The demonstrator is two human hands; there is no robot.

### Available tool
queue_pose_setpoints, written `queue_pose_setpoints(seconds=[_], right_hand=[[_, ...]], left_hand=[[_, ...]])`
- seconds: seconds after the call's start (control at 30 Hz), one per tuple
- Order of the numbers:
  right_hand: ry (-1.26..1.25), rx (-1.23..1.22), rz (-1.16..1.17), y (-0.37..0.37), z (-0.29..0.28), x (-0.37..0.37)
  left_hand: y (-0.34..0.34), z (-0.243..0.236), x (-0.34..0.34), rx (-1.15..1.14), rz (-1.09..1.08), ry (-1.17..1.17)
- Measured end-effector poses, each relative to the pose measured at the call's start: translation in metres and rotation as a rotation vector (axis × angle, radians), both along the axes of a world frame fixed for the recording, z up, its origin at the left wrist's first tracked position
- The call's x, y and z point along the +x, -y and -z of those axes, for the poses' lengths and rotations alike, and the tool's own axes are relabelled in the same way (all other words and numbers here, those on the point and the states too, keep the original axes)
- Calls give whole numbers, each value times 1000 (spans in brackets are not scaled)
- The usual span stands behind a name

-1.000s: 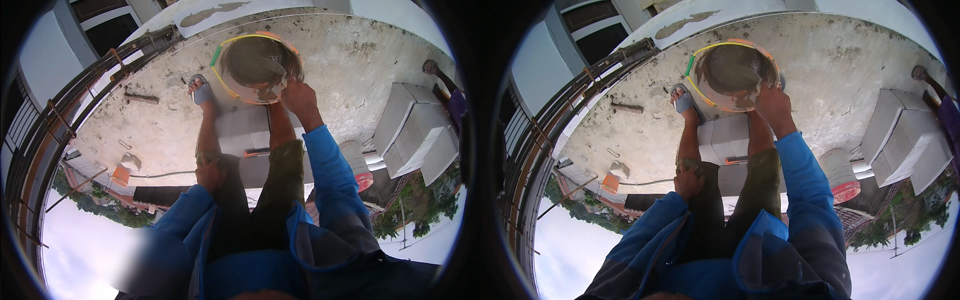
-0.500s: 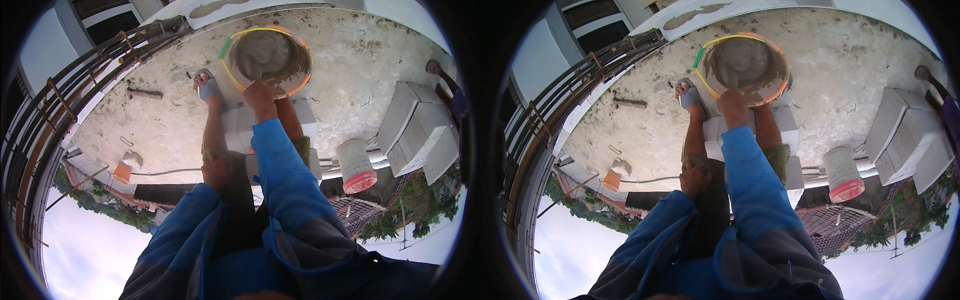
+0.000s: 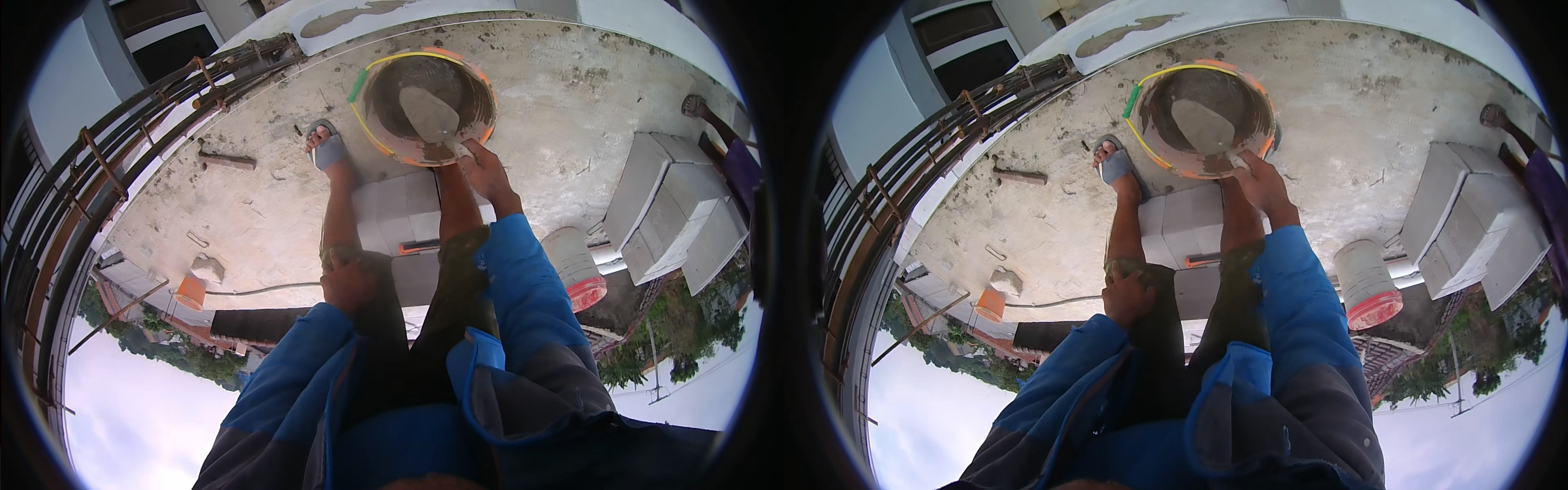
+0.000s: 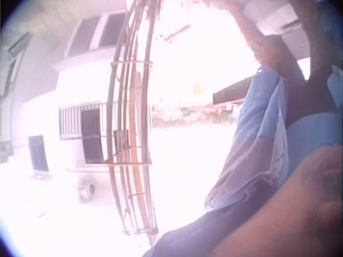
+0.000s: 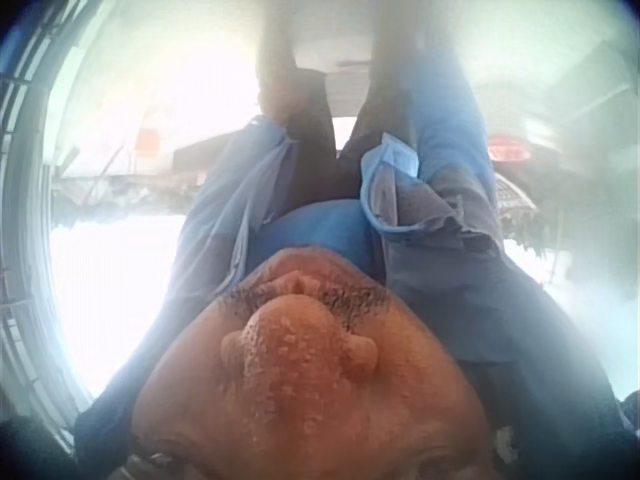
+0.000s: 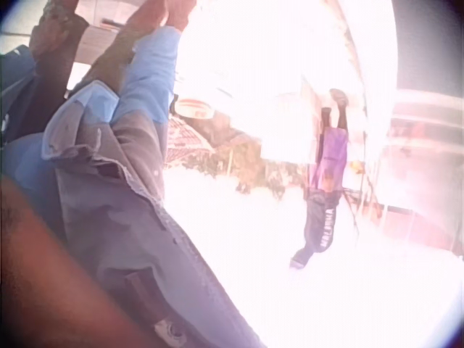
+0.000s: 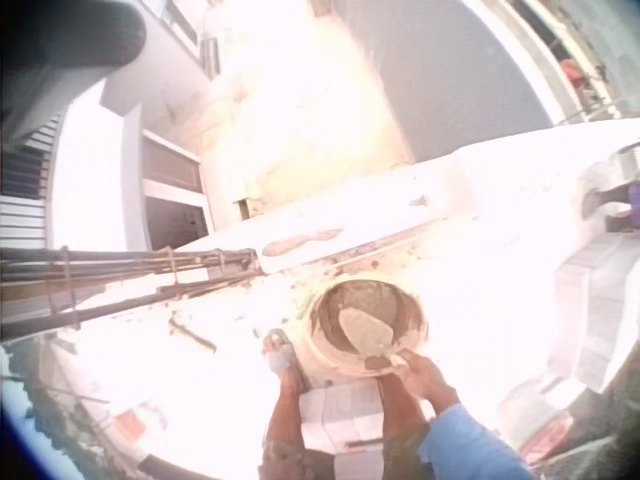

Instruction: The person installs white rectangular tiles on a rooftop ledge. They scoop mortar from a bucket with a trowel, spread it on the ledge, place a tile, and tap it into position with a hammer. The person repeats this process for several tiles along the ledge.

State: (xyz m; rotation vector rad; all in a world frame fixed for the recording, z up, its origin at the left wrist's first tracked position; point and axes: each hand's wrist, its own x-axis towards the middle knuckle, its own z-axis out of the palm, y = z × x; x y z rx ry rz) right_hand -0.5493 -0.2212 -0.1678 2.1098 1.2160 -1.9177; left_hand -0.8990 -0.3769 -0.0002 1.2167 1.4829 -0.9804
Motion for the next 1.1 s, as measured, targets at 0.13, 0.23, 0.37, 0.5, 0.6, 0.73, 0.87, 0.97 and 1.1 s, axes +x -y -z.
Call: queue_pose_setpoints(seconds=[0.13,0.23,0.37,0.5,0.6,0.73,0.87,0.97,1.1], right_hand=[[30,203,-127,-52,-13,28],[149,482,-255,-126,-41,5],[440,861,-550,-205,-30,-11],[671,1005,-663,-237,-3,18],[657,1001,-646,-231,-3,44],[660,993,-584,-214,6,58],[581,1067,-496,-216,23,62],[468,1102,-420,-212,58,66],[415,1046,-445,-220,110,68]], left_hand=[[12,10,-5,27,10,-61],[13,8,-2,11,21,-67],[13,11,0,-8,1,-52],[22,17,-5,-67,-49,-33],[25,20,4,-32,27,-53],[-2,3,12,12,36,-70],[11,15,5,4,47,-64],[0,9,11,-6,34,-100],[-9,4,14,-23,10,-121]])
